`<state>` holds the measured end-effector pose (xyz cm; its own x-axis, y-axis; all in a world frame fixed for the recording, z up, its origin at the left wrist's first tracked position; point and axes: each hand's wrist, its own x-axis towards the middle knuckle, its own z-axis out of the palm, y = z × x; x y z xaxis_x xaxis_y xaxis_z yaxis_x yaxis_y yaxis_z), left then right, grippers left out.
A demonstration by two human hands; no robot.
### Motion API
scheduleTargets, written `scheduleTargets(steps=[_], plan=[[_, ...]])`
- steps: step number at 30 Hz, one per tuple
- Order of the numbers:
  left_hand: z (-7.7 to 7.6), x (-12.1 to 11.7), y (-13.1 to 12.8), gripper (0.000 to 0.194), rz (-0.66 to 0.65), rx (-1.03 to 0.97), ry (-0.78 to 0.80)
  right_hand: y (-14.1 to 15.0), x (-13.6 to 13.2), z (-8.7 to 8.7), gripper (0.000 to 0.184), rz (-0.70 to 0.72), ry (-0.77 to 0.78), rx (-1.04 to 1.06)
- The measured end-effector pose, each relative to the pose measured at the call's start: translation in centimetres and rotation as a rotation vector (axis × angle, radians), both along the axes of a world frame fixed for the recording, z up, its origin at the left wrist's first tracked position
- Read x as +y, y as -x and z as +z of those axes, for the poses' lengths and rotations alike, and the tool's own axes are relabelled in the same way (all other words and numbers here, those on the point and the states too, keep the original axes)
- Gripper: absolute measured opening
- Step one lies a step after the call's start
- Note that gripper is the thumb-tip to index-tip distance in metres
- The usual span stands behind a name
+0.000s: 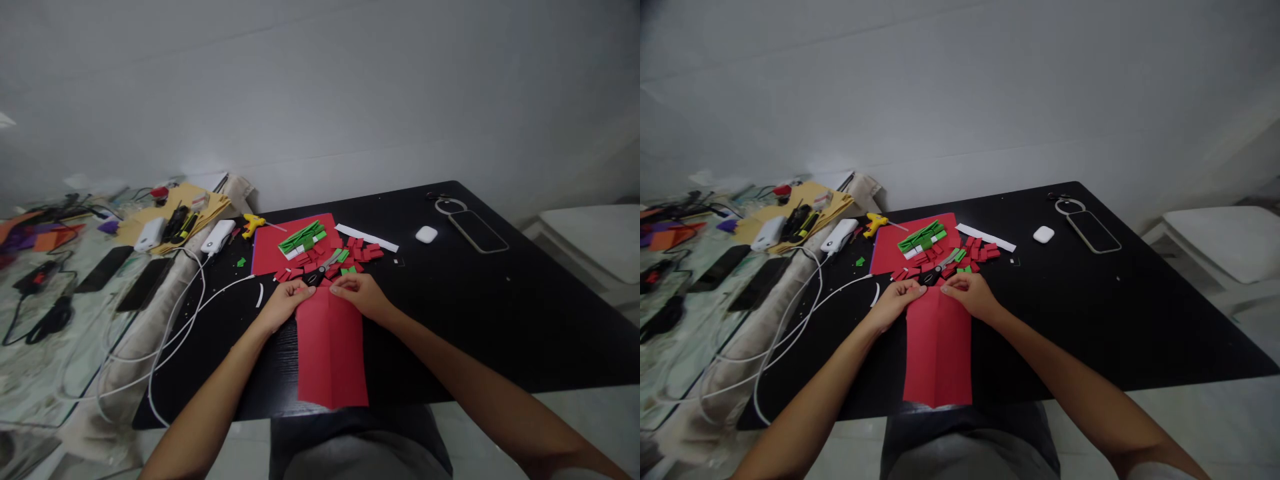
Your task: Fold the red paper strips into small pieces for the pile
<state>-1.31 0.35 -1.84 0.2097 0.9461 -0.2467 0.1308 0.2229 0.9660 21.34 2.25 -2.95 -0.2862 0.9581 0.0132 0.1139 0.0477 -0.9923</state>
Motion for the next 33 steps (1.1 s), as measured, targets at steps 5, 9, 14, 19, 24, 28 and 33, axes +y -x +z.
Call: scheduleTargets(steps=[5, 9, 14, 19, 24, 28, 33], plan=[[-0.7, -0.3, -0.5, 0.044, 0.072, 0.245, -0.275, 0.0, 0.0, -0.1, 0.02, -0.017, -0.003, 0.007], [-0.9, -0.7, -0.7, 0.037, 0.116, 0.457, -0.442, 0.2, 0.0, -0.2, 0.018, -0.044, -0.023, 0.01], [-0.9, -0.9, -1.0, 0.035, 0.145, 0.484, -0.467, 0.5, -0.1, -0.5, 0.019, -0.087, -0.027, -0.008], [-1.0, -1.0, -1.2, 0.035, 0.161, 0.5, -0.473, 0.7, -0.1, -0.7, 0.018, -0.115, -0.013, 0.001], [-1.0, -1.0, -1.4, 0.036, 0.17, 0.499, -0.466, 0.7, -0.1, -0.7, 0.02, -0.12, -0.012, 0.01], [-1.0, -1.1, -1.5, 0.036, 0.177, 0.49, -0.473, 0.9, -0.2, -0.8, 0.022, -0.135, -0.003, 0.016], [-1.0, -1.0, -1.5, 0.037, 0.18, 0.5, -0.478, 1.0, -0.3, -0.8, 0.023, -0.146, 0.032, 0.028]])
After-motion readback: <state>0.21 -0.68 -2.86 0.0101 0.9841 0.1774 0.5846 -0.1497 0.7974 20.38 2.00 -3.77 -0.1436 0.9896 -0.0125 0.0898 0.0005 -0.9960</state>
